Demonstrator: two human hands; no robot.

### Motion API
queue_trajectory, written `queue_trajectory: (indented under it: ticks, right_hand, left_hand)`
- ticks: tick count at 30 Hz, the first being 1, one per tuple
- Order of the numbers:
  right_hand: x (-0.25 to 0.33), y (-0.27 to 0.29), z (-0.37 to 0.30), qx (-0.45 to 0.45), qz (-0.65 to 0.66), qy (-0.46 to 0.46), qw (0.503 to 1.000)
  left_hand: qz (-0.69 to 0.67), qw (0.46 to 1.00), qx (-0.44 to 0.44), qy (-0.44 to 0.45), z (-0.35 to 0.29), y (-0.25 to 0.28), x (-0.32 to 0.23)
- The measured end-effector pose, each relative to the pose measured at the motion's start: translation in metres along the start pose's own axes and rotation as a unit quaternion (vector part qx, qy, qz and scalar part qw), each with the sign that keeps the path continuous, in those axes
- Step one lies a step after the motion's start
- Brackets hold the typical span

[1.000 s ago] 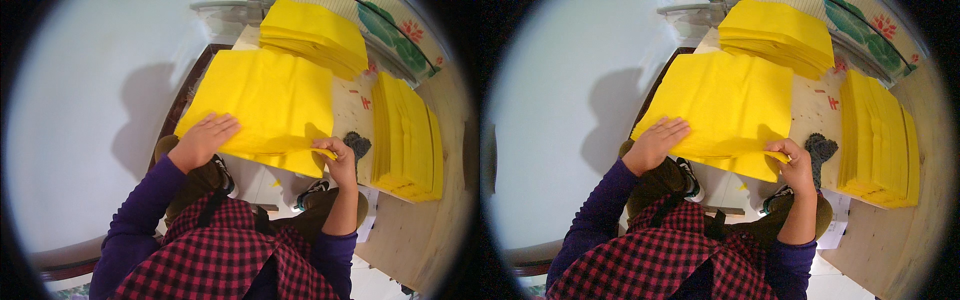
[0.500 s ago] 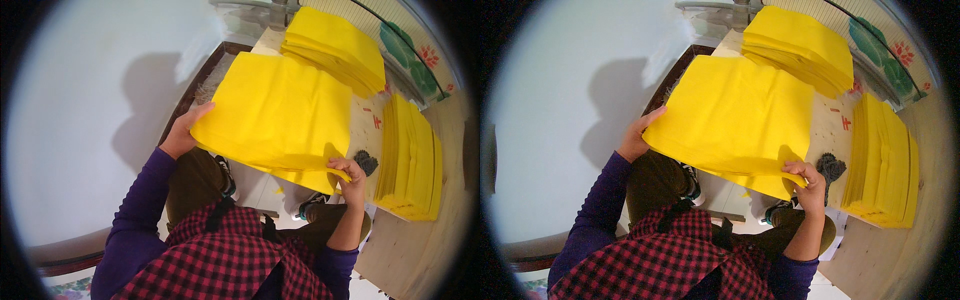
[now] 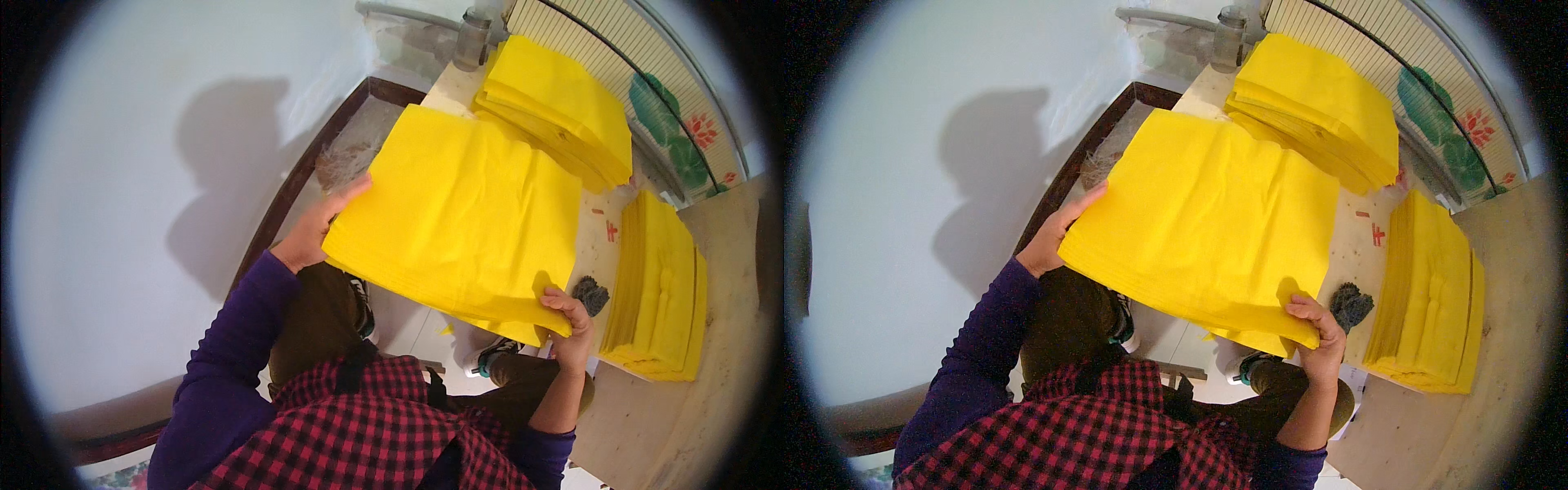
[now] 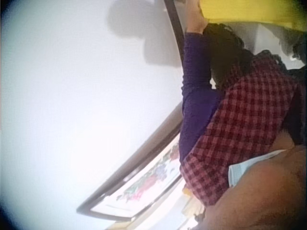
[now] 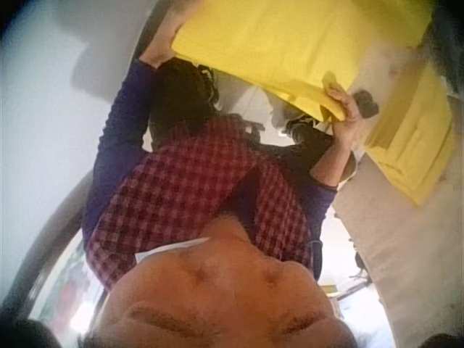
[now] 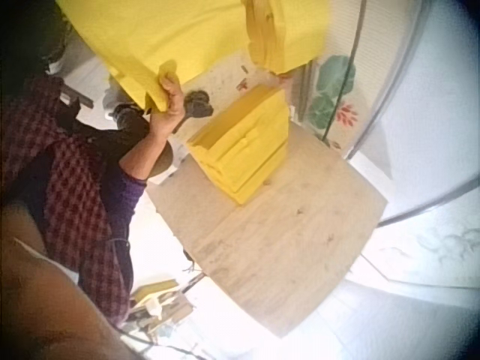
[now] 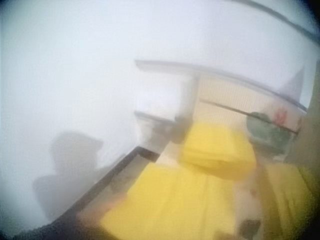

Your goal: The person folds yellow paper sheets by hand on a table, aligning edges and pressing creases. The folded sheets are stacked into a growing pile. The person repeats the folding process for multiple sheets throughout the clip.

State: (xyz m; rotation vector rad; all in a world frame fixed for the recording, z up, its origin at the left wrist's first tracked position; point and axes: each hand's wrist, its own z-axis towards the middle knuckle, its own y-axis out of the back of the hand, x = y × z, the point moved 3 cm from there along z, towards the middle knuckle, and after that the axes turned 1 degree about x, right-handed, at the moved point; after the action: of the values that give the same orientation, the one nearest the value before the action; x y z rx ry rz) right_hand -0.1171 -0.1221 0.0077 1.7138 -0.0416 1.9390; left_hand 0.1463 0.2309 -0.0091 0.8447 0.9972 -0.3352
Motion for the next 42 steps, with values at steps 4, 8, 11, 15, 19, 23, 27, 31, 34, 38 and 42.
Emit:
queue_trajectory:
  ticks: [4, 8, 11, 15, 19, 23, 27, 31, 34, 38, 42]
  right_hand:
    - [0.003, 0.0, 0.003, 0.01, -0.016, 0.023, 1.0]
    - [0.002, 0.002, 0.006, 0.024, -0.028, 0.025, 0.999]
    - [0.001, 0.006, 0.007, 0.011, -0.021, -0.012, 1.0]
    - [0.003, 0.011, 0.012, -0.037, -0.077, -0.061, 0.995]
    - [0.005, 0.013, 0.021, -0.071, -0.045, -0.129, 0.988]
    - [0.006, 0.015, 0.029, -0.075, 0.0, -0.147, 0.986]
    - [0.002, 0.014, 0.033, -0.078, 0.039, -0.112, 0.99]
    - [-0.007, 0.013, 0.036, -0.098, 0.05, -0.069, 0.992]
    - [-0.013, 0.011, 0.038, -0.16, 0.074, -0.042, 0.983]
    - [-0.015, 0.007, 0.04, -0.209, 0.071, 0.017, 0.975]
    - [-0.012, 0.003, 0.042, -0.213, -0.04, 0.066, 0.974]
  left_hand:
    - [-0.004, 0.999, 0.009, -0.04, 0.001, 0.003, -0.001]
    - [0.005, 0.995, 0.015, -0.098, 0.004, 0.009, -0.004]
    - [-0.035, 0.996, 0.035, -0.068, 0.007, 0.013, -0.001]
    - [-0.052, 0.998, 0.043, -0.011, 0.016, 0.014, 0.004]
    - [-0.101, 0.993, 0.013, 0.066, 0.023, 0.014, 0.009]
    - [-0.222, 0.962, -0.028, 0.158, 0.023, 0.011, 0.011]
    - [-0.221, 0.961, -0.082, 0.145, 0.028, 0.009, 0.006]
    - [-0.164, 0.967, -0.128, 0.147, 0.032, 0.007, 0.003]
    - [-0.142, 0.969, -0.159, 0.127, 0.033, 0.006, 0.003]
    - [-0.171, 0.957, -0.205, 0.112, 0.032, 0.001, 0.004]
    - [-0.19, 0.955, -0.2, 0.107, 0.031, -0.003, 0.004]
